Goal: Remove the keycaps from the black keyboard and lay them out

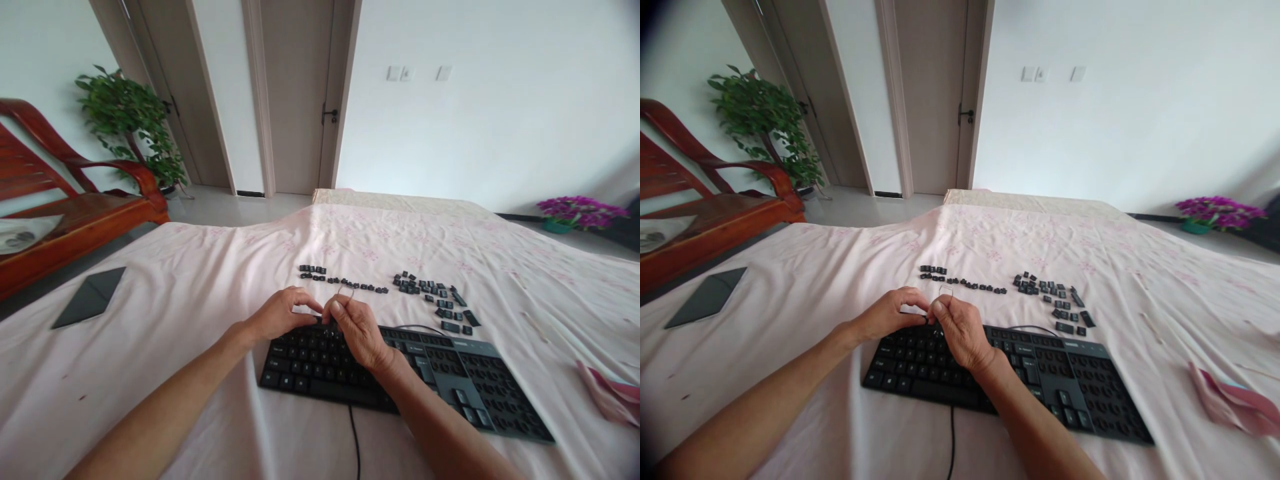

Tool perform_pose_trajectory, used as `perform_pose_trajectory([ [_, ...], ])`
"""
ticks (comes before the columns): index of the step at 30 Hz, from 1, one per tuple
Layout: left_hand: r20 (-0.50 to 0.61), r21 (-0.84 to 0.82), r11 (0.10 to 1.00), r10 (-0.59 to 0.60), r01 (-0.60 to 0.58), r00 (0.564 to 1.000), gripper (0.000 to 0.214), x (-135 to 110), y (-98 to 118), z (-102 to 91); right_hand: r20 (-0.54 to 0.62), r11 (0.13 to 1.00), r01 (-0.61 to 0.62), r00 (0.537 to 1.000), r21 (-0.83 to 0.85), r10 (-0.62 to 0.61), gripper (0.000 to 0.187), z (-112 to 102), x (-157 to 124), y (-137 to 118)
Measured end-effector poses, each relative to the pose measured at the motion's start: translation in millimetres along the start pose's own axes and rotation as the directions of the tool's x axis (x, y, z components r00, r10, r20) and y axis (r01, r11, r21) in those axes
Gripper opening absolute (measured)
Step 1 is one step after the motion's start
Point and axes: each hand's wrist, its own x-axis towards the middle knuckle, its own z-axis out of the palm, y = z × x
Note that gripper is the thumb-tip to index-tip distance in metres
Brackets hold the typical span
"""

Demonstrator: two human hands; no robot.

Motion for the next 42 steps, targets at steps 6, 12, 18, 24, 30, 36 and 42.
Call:
perform_pose_trajectory([
  [6, 0.010, 0.071, 0.991, 0.117, -0.118, 0.993, 0.018, 0.3, -7.4, 24.1, 0.089, 0.985, 0.136, 0.988, -0.108, -0.127, 0.035, 6.1, -3.4, 5.9],
  [12, -0.017, 0.162, 0.980, 0.116, -0.112, 0.993, 0.027, 3.1, -8.0, 34.9, 0.127, 0.947, 0.235, 0.969, -0.218, -0.212, 0.032, 9.1, -8.6, 10.0],
  [18, 0.015, 0.188, 0.974, 0.127, -0.128, 0.992, 0.030, 3.0, -3.1, 33.6, 0.014, 0.935, 0.314, 0.949, -0.164, -0.316, 0.030, 7.7, -17.7, 13.9],
  [24, -0.028, 0.173, 0.983, 0.060, -0.054, 0.998, 0.024, 4.2, -0.2, 33.4, 0.011, 0.909, 0.350, 0.934, -0.227, -0.356, 0.026, 5.2, -18.7, 10.7],
  [30, -0.050, 0.071, 0.993, -0.091, 0.094, 0.995, 0.015, 9.1, 2.3, 29.3, 0.074, 0.849, 0.421, 0.904, -0.319, -0.420, 0.021, 4.2, -17.3, 11.3],
  [36, -0.027, -0.077, 0.986, -0.150, 0.148, 0.988, 0.020, 25.7, -7.7, 25.3, -0.287, 0.958, 0.246, 0.917, -0.144, -0.279, 0.023, 1.8, -13.9, 17.9],
  [42, -0.244, -0.058, 0.988, -0.152, 0.142, 0.958, 0.023, 72.3, -27.0, 15.3, -0.539, 0.998, 0.026, 0.842, 0.064, 0.012, 0.031, 0.5, -5.2, 23.6],
])
